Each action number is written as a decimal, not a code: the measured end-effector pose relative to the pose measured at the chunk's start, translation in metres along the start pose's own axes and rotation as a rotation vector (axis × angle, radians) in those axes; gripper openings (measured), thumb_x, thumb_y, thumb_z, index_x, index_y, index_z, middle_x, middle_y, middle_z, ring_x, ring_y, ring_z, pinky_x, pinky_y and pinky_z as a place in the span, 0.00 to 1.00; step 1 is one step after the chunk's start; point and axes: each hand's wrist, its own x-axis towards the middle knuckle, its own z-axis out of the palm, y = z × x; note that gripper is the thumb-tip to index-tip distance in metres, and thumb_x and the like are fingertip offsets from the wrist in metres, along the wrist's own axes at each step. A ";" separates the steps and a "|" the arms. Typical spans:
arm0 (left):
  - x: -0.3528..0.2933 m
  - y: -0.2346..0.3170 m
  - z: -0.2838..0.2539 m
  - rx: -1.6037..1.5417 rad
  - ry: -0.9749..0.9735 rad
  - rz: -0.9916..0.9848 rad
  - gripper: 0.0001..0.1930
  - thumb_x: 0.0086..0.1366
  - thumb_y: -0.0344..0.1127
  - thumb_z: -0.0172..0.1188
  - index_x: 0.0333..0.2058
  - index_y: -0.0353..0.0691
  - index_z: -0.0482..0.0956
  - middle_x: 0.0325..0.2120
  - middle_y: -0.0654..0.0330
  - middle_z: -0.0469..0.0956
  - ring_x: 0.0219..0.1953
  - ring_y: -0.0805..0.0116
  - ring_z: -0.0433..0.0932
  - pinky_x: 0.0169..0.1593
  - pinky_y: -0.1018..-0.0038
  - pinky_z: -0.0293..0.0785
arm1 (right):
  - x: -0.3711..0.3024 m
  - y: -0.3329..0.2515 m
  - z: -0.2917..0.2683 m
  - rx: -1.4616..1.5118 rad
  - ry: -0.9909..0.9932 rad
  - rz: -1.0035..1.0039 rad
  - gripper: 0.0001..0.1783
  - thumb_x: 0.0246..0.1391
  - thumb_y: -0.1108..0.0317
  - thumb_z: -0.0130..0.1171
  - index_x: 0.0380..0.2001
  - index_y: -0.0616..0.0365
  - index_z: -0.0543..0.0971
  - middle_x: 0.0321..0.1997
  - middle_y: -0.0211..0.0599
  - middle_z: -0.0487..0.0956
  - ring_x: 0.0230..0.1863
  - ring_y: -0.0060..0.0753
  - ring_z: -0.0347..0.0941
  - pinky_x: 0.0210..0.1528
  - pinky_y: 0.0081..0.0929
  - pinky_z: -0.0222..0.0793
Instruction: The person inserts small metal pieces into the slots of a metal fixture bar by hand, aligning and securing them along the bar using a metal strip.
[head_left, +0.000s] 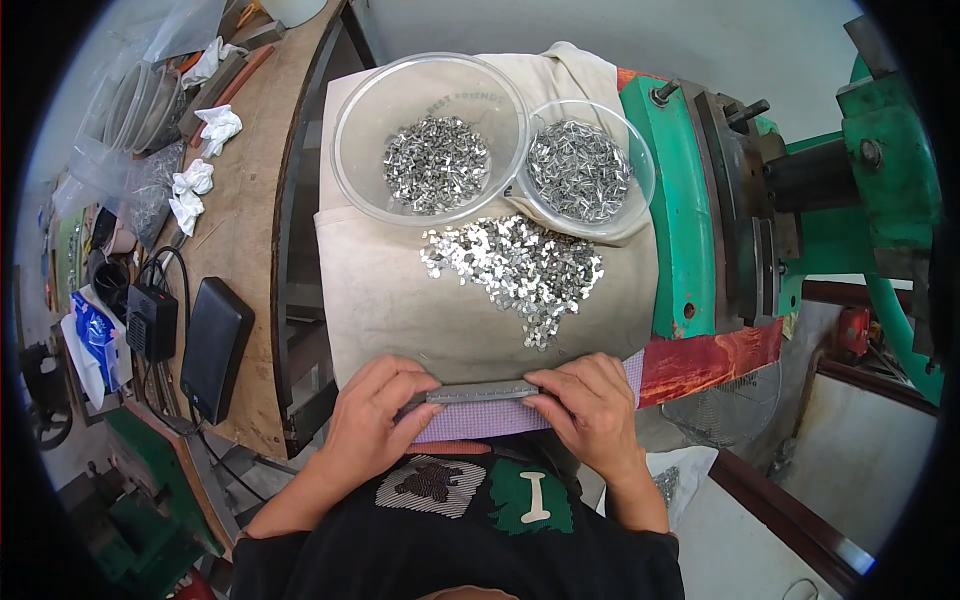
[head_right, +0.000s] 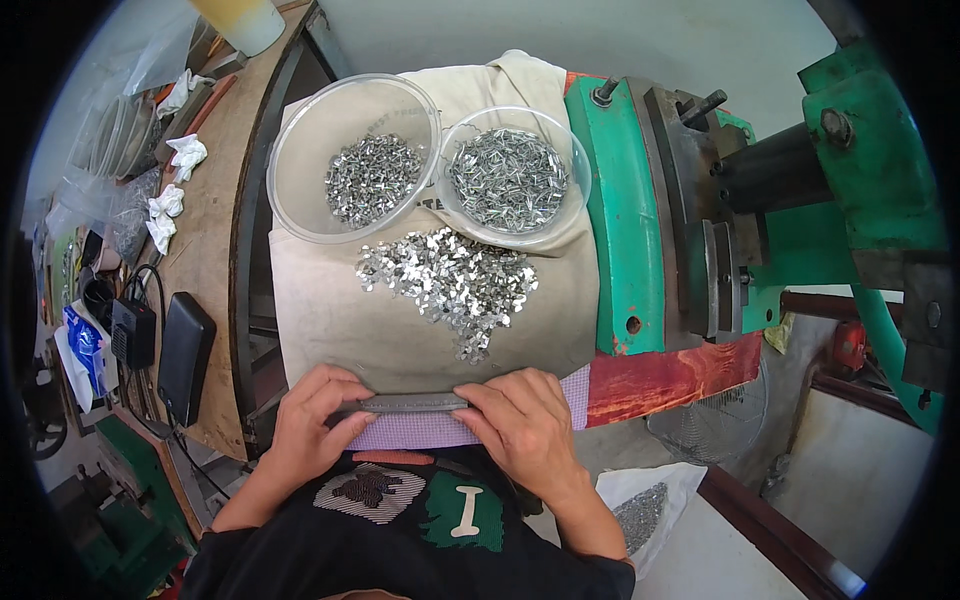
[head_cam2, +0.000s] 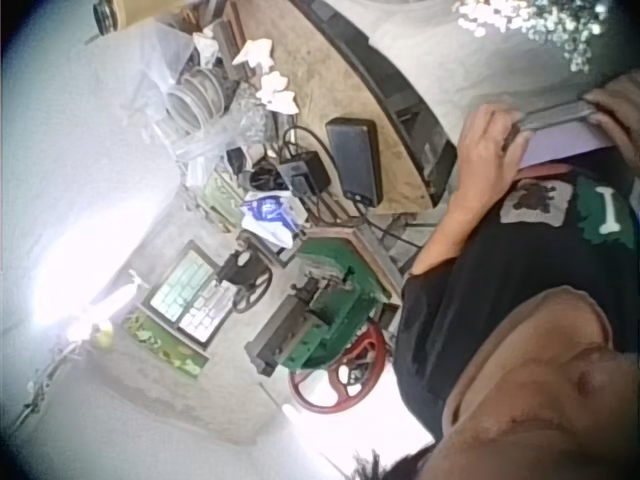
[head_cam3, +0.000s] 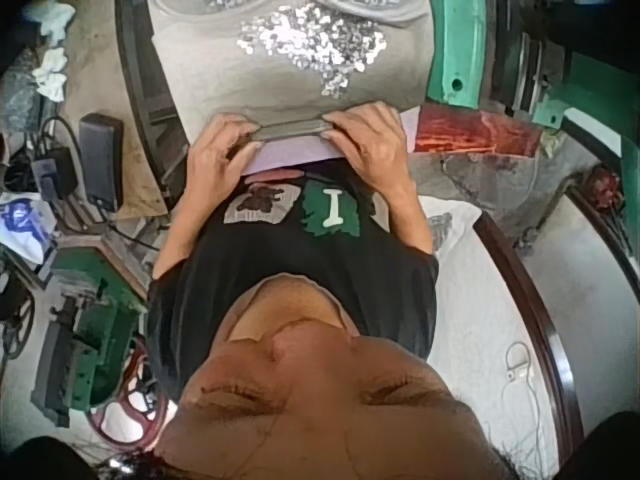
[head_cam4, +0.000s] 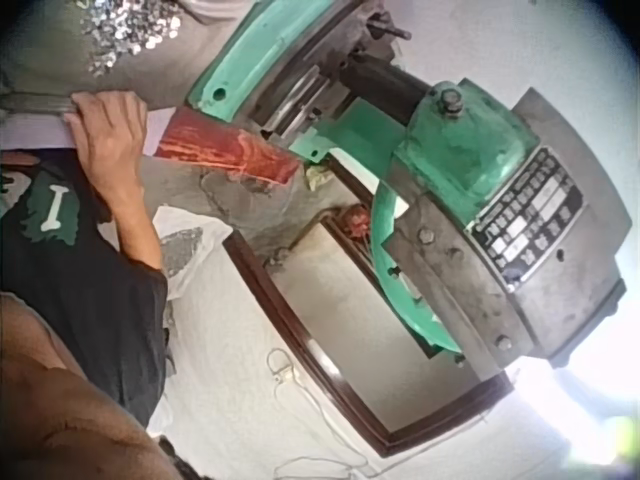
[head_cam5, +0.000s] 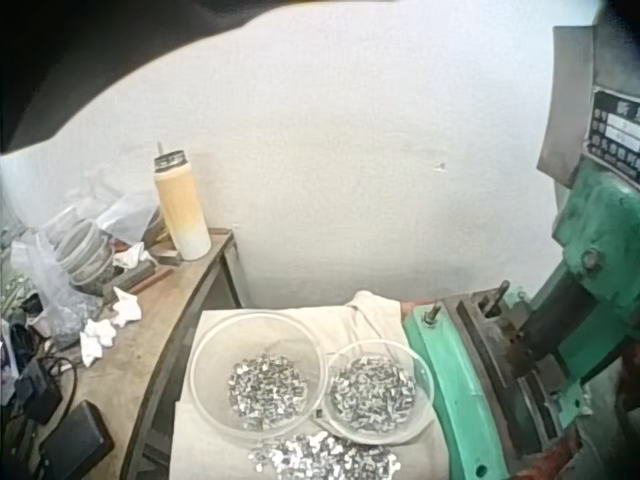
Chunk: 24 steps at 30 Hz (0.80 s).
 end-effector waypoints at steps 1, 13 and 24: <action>-0.001 -0.001 0.001 -0.002 -0.003 -0.002 0.13 0.53 0.29 0.70 0.39 0.36 0.80 0.35 0.56 0.77 0.35 0.57 0.78 0.38 0.68 0.74 | -0.002 0.001 0.001 0.001 0.005 -0.033 0.16 0.42 0.67 0.73 0.37 0.55 0.84 0.32 0.30 0.78 0.34 0.37 0.73 0.39 0.35 0.67; -0.017 -0.006 0.010 0.361 0.049 0.347 0.14 0.53 0.29 0.68 0.40 0.37 0.81 0.38 0.58 0.79 0.34 0.63 0.78 0.36 0.71 0.72 | -0.024 0.010 0.018 -0.073 0.124 -0.162 0.20 0.39 0.68 0.74 0.39 0.53 0.83 0.33 0.30 0.77 0.35 0.36 0.74 0.41 0.35 0.70; -0.005 -0.002 0.002 0.038 0.014 0.028 0.13 0.51 0.29 0.70 0.37 0.38 0.81 0.36 0.58 0.78 0.39 0.56 0.77 0.42 0.65 0.72 | -0.008 -0.002 0.005 0.008 0.030 0.006 0.16 0.42 0.68 0.73 0.38 0.56 0.84 0.32 0.31 0.79 0.34 0.37 0.74 0.38 0.34 0.67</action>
